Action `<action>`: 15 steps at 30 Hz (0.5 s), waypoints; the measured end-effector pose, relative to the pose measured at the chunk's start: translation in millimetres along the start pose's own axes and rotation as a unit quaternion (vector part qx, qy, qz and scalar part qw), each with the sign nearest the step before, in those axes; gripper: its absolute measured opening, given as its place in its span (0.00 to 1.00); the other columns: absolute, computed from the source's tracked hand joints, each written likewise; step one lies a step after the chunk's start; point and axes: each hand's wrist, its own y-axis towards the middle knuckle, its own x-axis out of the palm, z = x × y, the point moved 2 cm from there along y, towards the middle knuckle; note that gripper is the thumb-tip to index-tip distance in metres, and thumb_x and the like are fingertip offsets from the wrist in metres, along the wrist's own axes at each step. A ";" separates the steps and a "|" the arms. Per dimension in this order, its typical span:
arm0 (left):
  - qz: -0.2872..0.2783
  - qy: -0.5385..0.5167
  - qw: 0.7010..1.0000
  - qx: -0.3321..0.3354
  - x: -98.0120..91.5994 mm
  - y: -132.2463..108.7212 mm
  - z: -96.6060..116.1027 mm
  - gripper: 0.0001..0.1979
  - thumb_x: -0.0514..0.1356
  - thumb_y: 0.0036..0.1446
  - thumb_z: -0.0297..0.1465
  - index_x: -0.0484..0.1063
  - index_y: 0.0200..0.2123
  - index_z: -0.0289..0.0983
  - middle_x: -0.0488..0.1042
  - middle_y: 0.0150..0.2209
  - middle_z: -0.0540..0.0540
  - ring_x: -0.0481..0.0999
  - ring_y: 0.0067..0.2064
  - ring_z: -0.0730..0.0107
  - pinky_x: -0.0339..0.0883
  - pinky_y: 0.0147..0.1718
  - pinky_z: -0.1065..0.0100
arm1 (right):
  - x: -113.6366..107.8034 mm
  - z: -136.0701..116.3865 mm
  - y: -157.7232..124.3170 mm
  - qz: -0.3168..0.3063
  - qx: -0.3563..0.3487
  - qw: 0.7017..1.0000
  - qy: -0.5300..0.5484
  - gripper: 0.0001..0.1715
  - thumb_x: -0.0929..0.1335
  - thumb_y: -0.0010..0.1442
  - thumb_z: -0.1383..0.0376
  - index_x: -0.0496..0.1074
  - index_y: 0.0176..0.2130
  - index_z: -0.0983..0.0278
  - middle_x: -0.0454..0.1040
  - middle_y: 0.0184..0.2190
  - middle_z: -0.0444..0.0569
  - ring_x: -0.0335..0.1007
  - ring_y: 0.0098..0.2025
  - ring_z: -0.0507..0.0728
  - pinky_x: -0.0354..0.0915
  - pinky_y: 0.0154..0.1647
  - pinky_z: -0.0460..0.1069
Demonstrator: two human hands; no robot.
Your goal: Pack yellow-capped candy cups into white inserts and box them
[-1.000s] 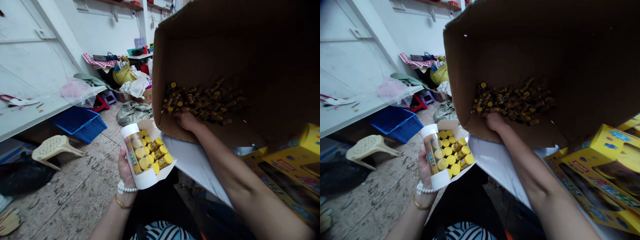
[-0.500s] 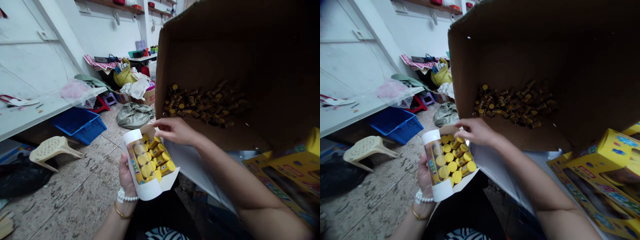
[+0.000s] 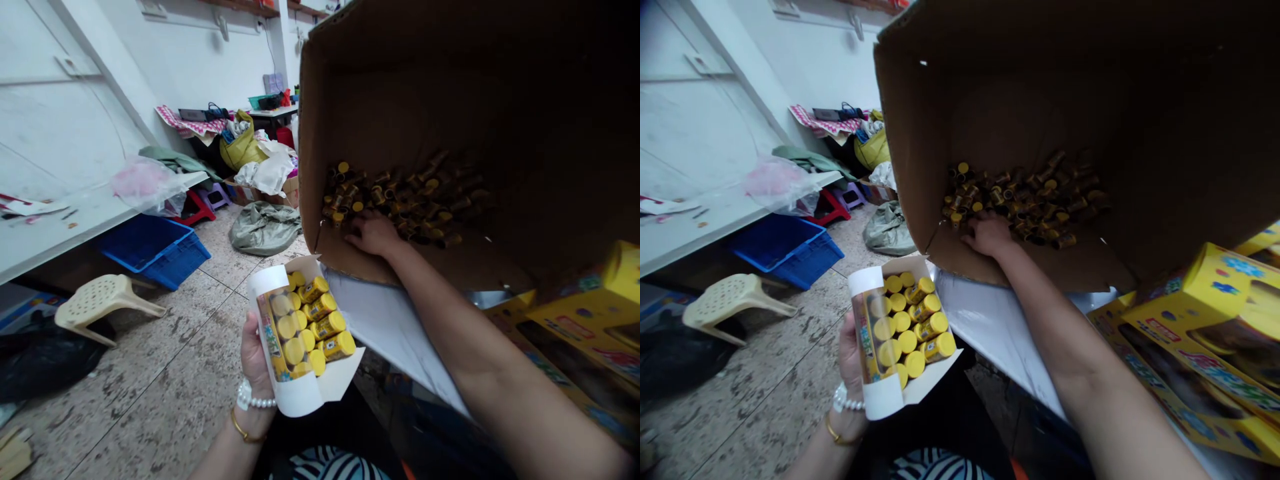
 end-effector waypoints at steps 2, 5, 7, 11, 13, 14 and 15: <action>-0.036 0.007 0.999 -0.005 7.5 0.4 -1.3 0.24 0.51 0.65 0.46 0.76 0.54 0.43 0.79 0.55 0.45 0.61 0.69 0.52 0.45 0.70 0.48 | 0.9 -4.3 1.8 -0.012 0.010 1.000 0.006 0.23 0.67 0.65 0.53 0.75 0.51 0.67 0.75 0.53 0.61 0.67 0.56 0.66 0.63 0.54 0.55; -0.074 0.021 0.997 -0.019 15.3 -2.1 1.2 0.23 0.52 0.64 0.47 0.76 0.54 0.45 0.80 0.54 0.47 0.64 0.68 0.53 0.45 0.70 0.49 | 0.2 -1.1 4.3 -0.022 0.058 0.998 0.016 0.25 0.66 0.65 0.63 0.69 0.60 0.68 0.73 0.56 0.63 0.71 0.53 0.64 0.66 0.51 0.53; -0.072 0.033 0.997 -0.025 15.8 -5.0 7.1 0.25 0.52 0.63 0.50 0.75 0.55 0.47 0.77 0.57 0.47 0.63 0.68 0.52 0.45 0.69 0.47 | -2.8 5.0 4.0 -0.038 0.091 0.995 0.019 0.28 0.68 0.63 0.67 0.69 0.61 0.69 0.71 0.57 0.66 0.72 0.53 0.65 0.66 0.51 0.55; -0.038 0.047 0.998 0.005 9.1 -10.0 23.2 0.30 0.50 0.63 0.54 0.66 0.63 0.49 0.71 0.63 0.46 0.59 0.70 0.52 0.42 0.69 0.45 | -18.1 12.7 -2.0 -0.081 0.147 0.986 0.021 0.17 0.70 0.57 0.72 0.79 0.46 0.75 0.76 0.47 0.74 0.73 0.52 0.75 0.67 0.49 0.63; -0.021 0.045 0.999 0.015 5.9 -10.9 26.4 0.32 0.48 0.64 0.54 0.60 0.66 0.47 0.70 0.64 0.44 0.58 0.70 0.52 0.41 0.69 0.44 | -32.4 7.7 -7.3 -0.083 0.146 0.985 0.033 0.14 0.71 0.55 0.74 0.80 0.42 0.76 0.78 0.43 0.74 0.73 0.51 0.77 0.68 0.48 0.64; -0.012 0.043 0.999 0.016 4.7 -11.1 26.1 0.33 0.47 0.65 0.54 0.58 0.67 0.46 0.69 0.65 0.42 0.57 0.71 0.51 0.41 0.69 0.44 | -40.9 1.9 -10.7 -0.078 0.131 0.987 0.043 0.14 0.71 0.54 0.73 0.80 0.42 0.75 0.78 0.43 0.72 0.74 0.51 0.76 0.68 0.48 0.63; -0.007 0.041 0.999 0.010 3.7 -11.1 24.5 0.34 0.46 0.65 0.54 0.57 0.68 0.45 0.67 0.66 0.41 0.56 0.71 0.50 0.41 0.69 0.44 | -49.8 -6.4 -14.7 -0.071 0.108 0.990 0.053 0.15 0.72 0.55 0.72 0.80 0.43 0.72 0.79 0.43 0.68 0.74 0.51 0.73 0.68 0.49 0.61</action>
